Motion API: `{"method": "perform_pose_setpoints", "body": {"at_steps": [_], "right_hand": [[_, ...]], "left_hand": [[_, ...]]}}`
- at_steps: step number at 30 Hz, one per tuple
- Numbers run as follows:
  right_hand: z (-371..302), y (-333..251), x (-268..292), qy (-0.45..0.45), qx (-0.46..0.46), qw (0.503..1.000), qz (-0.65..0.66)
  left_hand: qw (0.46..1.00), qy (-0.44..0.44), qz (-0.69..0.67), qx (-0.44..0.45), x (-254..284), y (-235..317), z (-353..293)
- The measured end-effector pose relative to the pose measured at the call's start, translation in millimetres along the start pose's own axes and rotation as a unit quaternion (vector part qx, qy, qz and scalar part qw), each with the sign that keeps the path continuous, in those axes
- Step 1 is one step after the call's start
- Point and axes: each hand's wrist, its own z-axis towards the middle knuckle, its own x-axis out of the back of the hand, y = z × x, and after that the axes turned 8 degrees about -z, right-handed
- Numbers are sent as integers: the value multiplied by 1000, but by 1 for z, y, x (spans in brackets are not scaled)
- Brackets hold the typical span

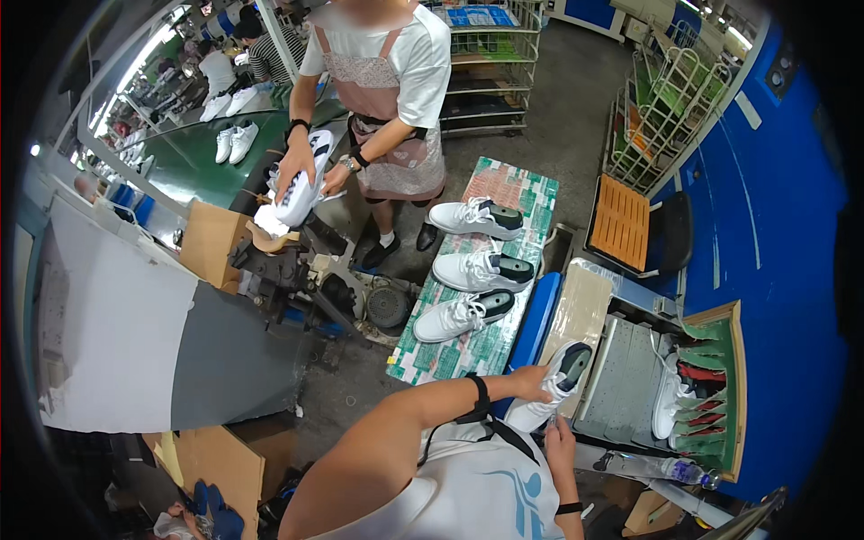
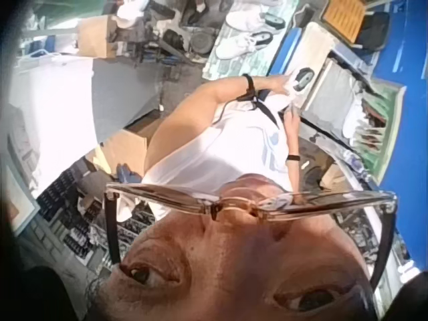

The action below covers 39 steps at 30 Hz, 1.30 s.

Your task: Applying adhesive and assembling shoe components in a factory setting.

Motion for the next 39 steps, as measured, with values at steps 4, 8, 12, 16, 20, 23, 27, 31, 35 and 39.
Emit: {"method": "perform_pose_setpoints", "body": {"at_steps": [4,8,12,16,20,23,27,31,35,39], "right_hand": [[-5,54,9,24,71,993,-94],[-34,60,50,193,-203,890,361],[-17,78,93,282,-151,783,533],[-29,-4,74,92,-71,959,260],[-41,-113,30,36,201,970,-134],[-24,-121,12,50,254,927,-273],[-11,-113,4,104,292,883,-351],[-12,-112,-3,67,244,915,-315],[8,-108,-24,35,159,985,-57],[-24,-143,-25,-189,224,955,-42]], "left_hand": [[995,-57,42,67,-16,-17,-16],[987,-106,14,123,3,-5,-19],[941,-148,-303,-1,92,-35,-12],[937,62,-311,147,179,-18,15],[932,293,195,-84,155,-6,55],[982,84,85,-149,97,41,68],[980,-149,74,-112,53,57,80],[978,-164,78,-106,53,57,83],[978,-152,94,-106,52,62,82],[980,-140,88,-113,57,55,89]]}}
